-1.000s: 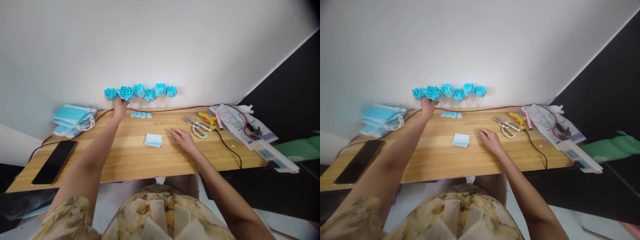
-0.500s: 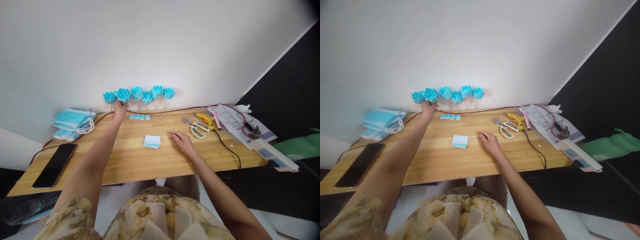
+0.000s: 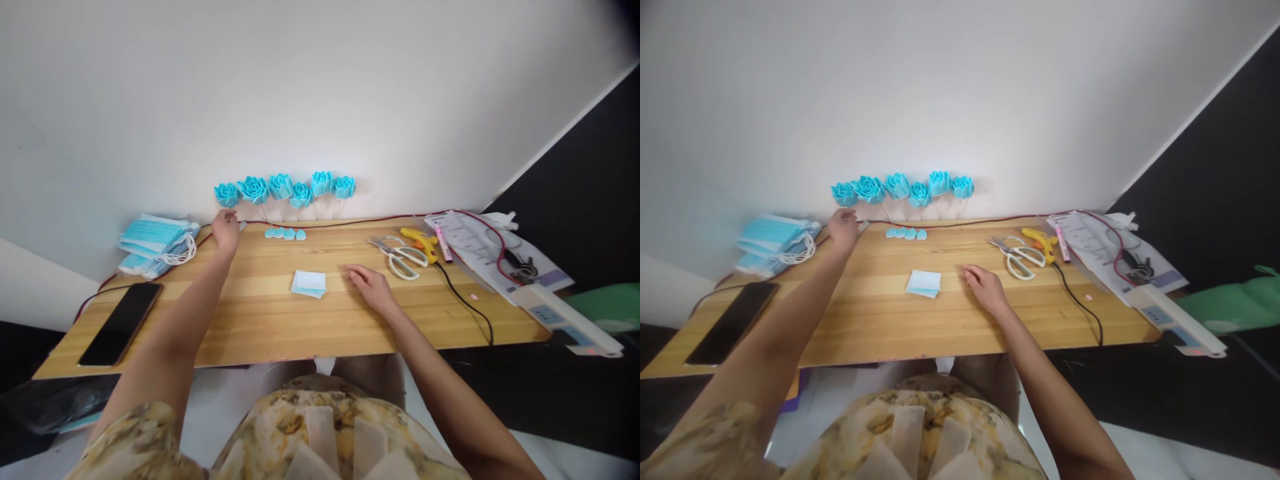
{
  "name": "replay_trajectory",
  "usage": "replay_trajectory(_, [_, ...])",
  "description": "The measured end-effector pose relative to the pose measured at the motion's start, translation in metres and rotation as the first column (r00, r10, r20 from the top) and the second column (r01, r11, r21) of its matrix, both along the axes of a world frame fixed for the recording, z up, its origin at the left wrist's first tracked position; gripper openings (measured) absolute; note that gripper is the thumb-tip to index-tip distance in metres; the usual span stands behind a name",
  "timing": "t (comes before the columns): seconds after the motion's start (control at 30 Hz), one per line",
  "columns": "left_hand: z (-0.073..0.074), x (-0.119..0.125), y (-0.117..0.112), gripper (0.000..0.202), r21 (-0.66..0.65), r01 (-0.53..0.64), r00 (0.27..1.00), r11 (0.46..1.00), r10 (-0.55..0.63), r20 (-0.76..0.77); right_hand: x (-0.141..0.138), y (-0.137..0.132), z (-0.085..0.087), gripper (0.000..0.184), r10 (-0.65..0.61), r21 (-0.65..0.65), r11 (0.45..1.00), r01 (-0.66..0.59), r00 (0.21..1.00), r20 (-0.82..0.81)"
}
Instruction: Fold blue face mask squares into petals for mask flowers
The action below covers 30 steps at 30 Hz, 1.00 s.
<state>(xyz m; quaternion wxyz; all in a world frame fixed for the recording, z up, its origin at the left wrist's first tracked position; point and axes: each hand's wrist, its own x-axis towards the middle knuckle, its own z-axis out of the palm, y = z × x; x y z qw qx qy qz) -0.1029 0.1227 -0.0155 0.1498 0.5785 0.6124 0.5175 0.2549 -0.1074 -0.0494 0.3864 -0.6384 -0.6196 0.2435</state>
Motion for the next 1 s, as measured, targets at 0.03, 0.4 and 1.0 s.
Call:
replay_trajectory(0.03, [0.001, -0.009, 0.001, 0.025, 0.012, -0.069, 0.998, 0.998, 0.069, -0.013, 0.0, 0.0, 0.001, 0.037, 0.001, 0.004, 1.0, -0.001, 1.0, 0.009])
replay_trajectory(0.4, [0.006, -0.028, 0.037, 0.009, -0.029, -0.16, 0.969, 0.987, 0.151, -0.194, -0.001, 0.0, 0.003, 0.034, -0.018, 0.001, 1.0, 0.018, 0.997, 0.074])
replay_trajectory(1.0, [0.024, 0.002, 0.026, 0.018, 0.186, 0.143, 0.96, 0.972, -0.182, 0.212, -0.003, -0.001, 0.002, 0.033, -0.009, -0.004, 1.0, 0.01, 0.998, 0.057])
